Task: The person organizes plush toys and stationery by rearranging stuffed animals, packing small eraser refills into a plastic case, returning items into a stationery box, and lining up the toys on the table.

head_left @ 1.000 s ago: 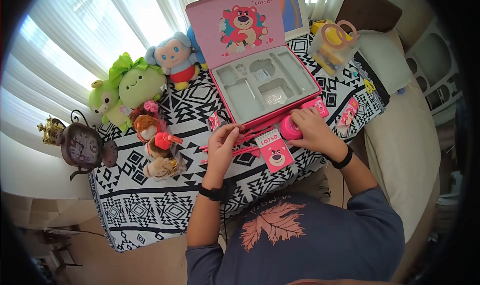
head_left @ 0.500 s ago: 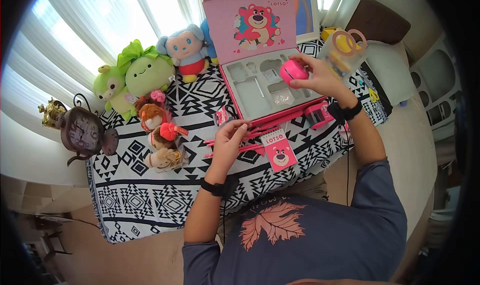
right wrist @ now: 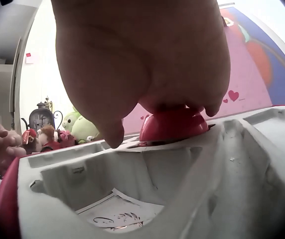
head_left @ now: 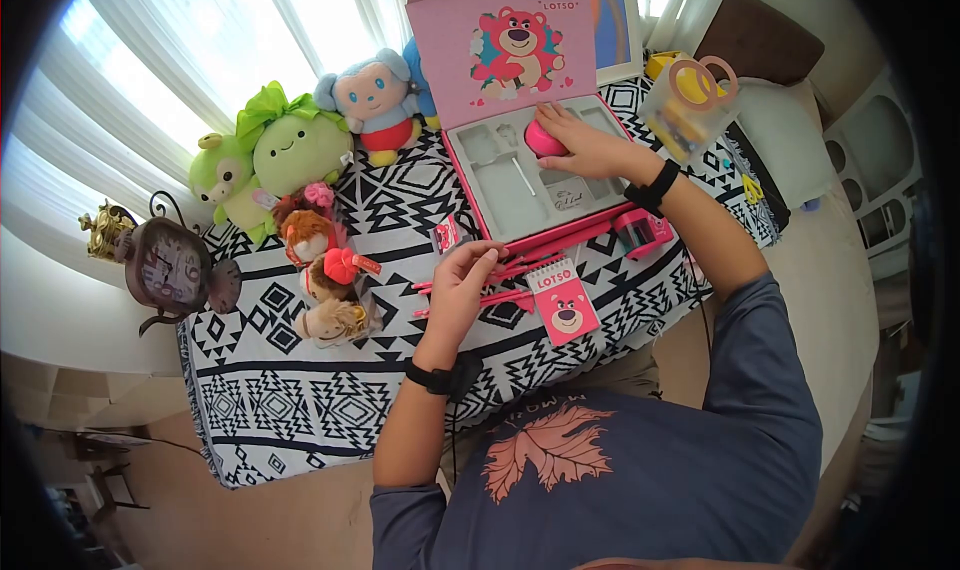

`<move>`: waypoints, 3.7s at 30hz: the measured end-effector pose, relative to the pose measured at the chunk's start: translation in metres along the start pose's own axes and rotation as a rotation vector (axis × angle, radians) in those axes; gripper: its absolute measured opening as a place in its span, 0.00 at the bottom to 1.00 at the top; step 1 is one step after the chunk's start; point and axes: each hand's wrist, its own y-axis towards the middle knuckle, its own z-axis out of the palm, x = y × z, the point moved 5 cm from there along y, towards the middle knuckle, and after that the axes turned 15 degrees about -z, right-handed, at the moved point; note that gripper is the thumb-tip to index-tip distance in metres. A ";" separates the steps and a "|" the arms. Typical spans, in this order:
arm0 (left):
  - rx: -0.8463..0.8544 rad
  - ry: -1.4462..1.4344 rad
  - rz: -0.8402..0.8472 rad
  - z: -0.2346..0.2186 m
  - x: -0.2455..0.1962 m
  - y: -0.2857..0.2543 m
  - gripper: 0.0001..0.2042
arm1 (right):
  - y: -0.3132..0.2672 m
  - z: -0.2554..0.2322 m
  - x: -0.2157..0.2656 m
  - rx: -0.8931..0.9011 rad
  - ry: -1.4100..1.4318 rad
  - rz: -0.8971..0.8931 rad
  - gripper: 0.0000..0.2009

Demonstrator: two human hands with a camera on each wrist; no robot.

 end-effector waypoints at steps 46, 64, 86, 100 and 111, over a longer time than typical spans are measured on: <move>0.014 -0.002 -0.018 0.002 0.002 -0.003 0.12 | -0.132 -0.062 0.088 -0.335 0.496 -0.079 0.44; 0.002 -0.016 -0.041 0.001 0.003 -0.002 0.12 | -0.074 0.010 0.053 -0.208 0.081 -0.138 0.39; -0.008 0.014 -0.051 0.001 0.003 -0.003 0.12 | -0.071 0.009 0.071 -0.289 -0.077 -0.172 0.35; -0.004 0.002 -0.057 0.003 0.002 -0.004 0.12 | -0.070 0.034 0.074 -0.062 -0.131 -0.135 0.46; -0.011 -0.073 -0.059 0.000 0.002 -0.003 0.12 | -0.133 0.021 0.147 -0.476 0.148 -0.175 0.39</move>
